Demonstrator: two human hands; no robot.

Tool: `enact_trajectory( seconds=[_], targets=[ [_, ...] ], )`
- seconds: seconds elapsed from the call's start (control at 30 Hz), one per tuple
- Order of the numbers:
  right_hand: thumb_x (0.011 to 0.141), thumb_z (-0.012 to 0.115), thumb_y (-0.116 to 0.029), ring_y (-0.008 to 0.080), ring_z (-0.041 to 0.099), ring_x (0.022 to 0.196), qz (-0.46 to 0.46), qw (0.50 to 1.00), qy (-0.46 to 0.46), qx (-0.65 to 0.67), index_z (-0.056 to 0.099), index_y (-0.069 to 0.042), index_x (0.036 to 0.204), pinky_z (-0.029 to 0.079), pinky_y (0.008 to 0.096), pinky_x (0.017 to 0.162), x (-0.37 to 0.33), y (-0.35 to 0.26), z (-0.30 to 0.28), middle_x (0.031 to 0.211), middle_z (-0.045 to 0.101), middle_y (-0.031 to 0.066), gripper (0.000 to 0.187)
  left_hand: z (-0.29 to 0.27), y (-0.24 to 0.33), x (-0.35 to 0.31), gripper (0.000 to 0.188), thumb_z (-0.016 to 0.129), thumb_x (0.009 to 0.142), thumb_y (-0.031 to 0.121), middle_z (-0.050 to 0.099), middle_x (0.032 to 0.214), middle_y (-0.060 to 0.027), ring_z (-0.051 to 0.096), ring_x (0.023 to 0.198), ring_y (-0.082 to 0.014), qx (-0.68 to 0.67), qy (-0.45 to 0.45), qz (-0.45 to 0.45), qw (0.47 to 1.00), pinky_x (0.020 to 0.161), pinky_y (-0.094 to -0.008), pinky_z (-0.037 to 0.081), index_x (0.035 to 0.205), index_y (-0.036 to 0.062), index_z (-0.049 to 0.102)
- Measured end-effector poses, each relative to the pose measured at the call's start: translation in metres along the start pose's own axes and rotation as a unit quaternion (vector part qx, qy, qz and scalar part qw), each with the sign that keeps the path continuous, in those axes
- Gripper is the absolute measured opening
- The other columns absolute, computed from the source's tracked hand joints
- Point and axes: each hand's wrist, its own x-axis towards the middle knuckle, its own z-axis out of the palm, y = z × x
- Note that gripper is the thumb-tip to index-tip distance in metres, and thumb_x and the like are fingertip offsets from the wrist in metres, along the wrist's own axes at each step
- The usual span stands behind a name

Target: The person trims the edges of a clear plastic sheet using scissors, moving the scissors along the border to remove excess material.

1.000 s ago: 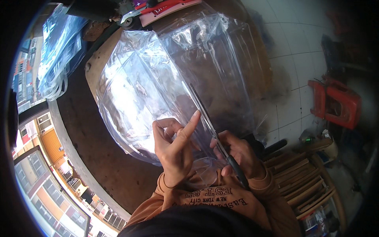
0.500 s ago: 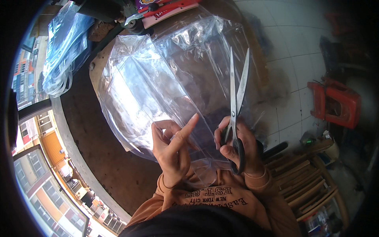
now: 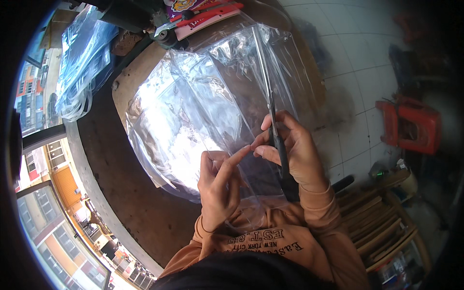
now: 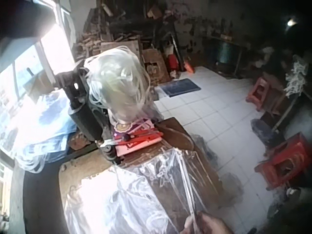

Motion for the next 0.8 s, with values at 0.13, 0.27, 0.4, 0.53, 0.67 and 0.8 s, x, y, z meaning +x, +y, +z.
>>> enact_trajectory(
  seconds=[0.13, 0.27, 0.4, 0.53, 0.67, 0.8],
  targets=[
    [0.074, 0.068, 0.004, 0.0079, 0.056, 0.076, 0.007, 0.999, 0.01, -0.034, 0.047, -0.005, 0.109, 0.045, 0.0199, 0.07, 0.0, -0.005, -0.004, 0.081, 0.059, 0.0039, 0.041, -0.006, -0.001, 0.001, 0.054, 0.046, 0.067, -0.017, 0.041, 0.081, -0.0079, 0.049, 0.059, -0.0123, 0.01, -0.02, 0.011, 1.0, 0.053, -0.0262, 0.041, 0.114, 0.0045, 0.062],
    [0.073, 0.067, 0.002, 0.0059, 0.051, 0.072, 0.061, 0.996, -0.057, 0.043, 0.046, -0.005, 0.111, 0.042, 0.0178, 0.066, 0.002, -0.008, -0.003, 0.081, 0.055, 0.0009, 0.044, -0.007, 0.005, -0.002, 0.054, 0.046, 0.066, -0.016, 0.041, 0.081, -0.008, 0.049, 0.063, -0.0137, -0.012, -0.037, -0.013, 0.999, 0.055, -0.0261, 0.041, 0.113, 0.0051, 0.063],
    [0.071, 0.067, -0.001, 0.0049, 0.049, 0.071, 0.126, 0.979, -0.128, 0.101, 0.046, -0.005, 0.113, 0.038, 0.0155, 0.063, 0.008, -0.007, -0.005, 0.08, 0.052, -0.0005, 0.047, -0.008, 0.009, -0.001, 0.055, 0.047, 0.065, -0.016, 0.042, 0.081, -0.0081, 0.049, 0.066, -0.0153, 0.005, -0.036, 0.01, 0.999, 0.058, -0.0265, 0.042, 0.113, 0.0059, 0.063],
    [0.071, 0.067, 0.0, 0.0039, 0.048, 0.071, 0.121, 0.973, -0.156, 0.122, 0.047, -0.004, 0.116, 0.039, 0.0149, 0.064, 0.013, -0.003, -0.008, 0.078, 0.05, -0.0021, 0.049, -0.012, 0.004, -0.002, 0.054, 0.05, 0.066, -0.015, 0.043, 0.086, -0.0103, 0.05, 0.07, -0.0186, 0.034, -0.051, 0.014, 0.998, 0.061, -0.0284, 0.043, 0.114, 0.0062, 0.063],
    [0.072, 0.067, 0.002, 0.0037, 0.048, 0.073, 0.088, 0.983, -0.147, 0.07, 0.047, -0.004, 0.116, 0.041, 0.017, 0.066, 0.017, 0.001, -0.009, 0.078, 0.049, -0.0028, 0.048, -0.017, 0.004, 0.007, 0.054, 0.062, 0.068, -0.002, 0.046, 0.101, -0.0136, 0.05, 0.093, -0.0247, 0.206, -0.065, 0.079, 0.973, 0.082, -0.0426, 0.04, 0.121, 0.0075, 0.058],
    [0.073, 0.068, 0.003, 0.004, 0.049, 0.076, 0.092, 0.991, -0.086, 0.051, 0.048, -0.003, 0.114, 0.043, 0.0183, 0.069, 0.017, 0.0, -0.001, 0.079, 0.049, -0.0025, 0.046, -0.023, 0.016, 0.051, 0.059, 0.072, 0.067, 0.02, 0.046, 0.114, -0.0114, 0.04, 0.123, -0.0245, 0.398, -0.119, 0.167, 0.894, 0.101, -0.0651, 0.018, 0.123, 0.0091, 0.054]
  ],
)
